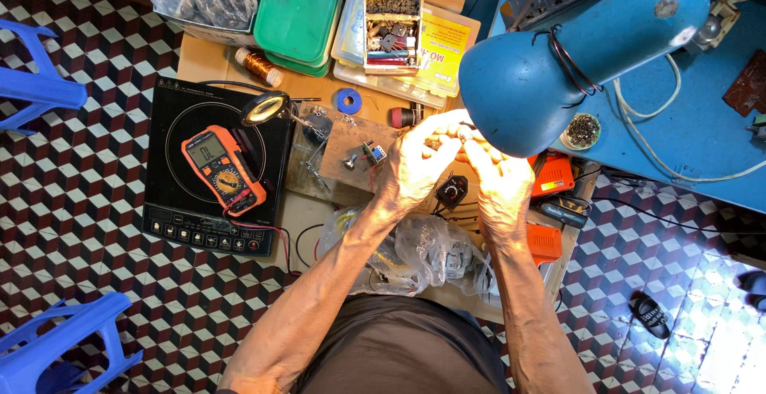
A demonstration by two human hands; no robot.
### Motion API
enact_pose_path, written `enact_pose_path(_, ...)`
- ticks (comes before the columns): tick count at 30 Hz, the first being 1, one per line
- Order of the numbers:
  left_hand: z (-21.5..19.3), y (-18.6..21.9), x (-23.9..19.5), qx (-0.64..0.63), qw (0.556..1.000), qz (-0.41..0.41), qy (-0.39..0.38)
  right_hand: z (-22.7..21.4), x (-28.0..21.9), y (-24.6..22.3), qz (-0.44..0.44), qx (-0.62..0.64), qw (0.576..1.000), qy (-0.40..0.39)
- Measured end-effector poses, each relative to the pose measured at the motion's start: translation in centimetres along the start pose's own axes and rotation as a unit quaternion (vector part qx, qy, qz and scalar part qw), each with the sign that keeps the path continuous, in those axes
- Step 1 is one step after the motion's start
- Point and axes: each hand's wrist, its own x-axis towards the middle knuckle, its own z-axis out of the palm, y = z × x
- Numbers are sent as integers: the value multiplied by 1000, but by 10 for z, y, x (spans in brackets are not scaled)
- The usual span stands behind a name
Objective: The person sorts small electronic components from a plastic bag on a workbench. They repeatedly pick up items, inspect them under a desk lamp, and place them back into the bag. The workbench contains a multimeter, soldering iron, and various tools.
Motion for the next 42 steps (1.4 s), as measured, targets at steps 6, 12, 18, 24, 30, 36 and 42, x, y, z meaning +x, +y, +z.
enact_pose_path(6, 0, 0, 1, -13, 1000, 0, -1, 0, 0, 2, 3, -11, 1000, 7)
enact_pose_path(12, -2, 1, 0, -13, 1000, 2, -2, 3, 0, 4, -4, -3, 1000, 9)
enact_pose_path(18, -2, 3, -1, -10, 1000, 7, -4, 2, -1, 5, -6, -5, 1000, 0)
enact_pose_path(24, -2, 4, -4, -7, 1000, 12, 9, 2, 0, 14, -2, 23, 1000, 7)
enact_pose_path(30, -2, 6, -5, 17, 999, 18, 23, 2, 0, 17, 6, 28, 1000, -9)
enact_pose_path(36, -2, 10, -6, -5, 1000, -19, 18, 2, -1, 15, 3, 36, 999, -16)
enact_pose_path(42, -2, 9, -8, -7, 999, -32, 1, -1, -3, 16, 5, 18, 1000, -8)
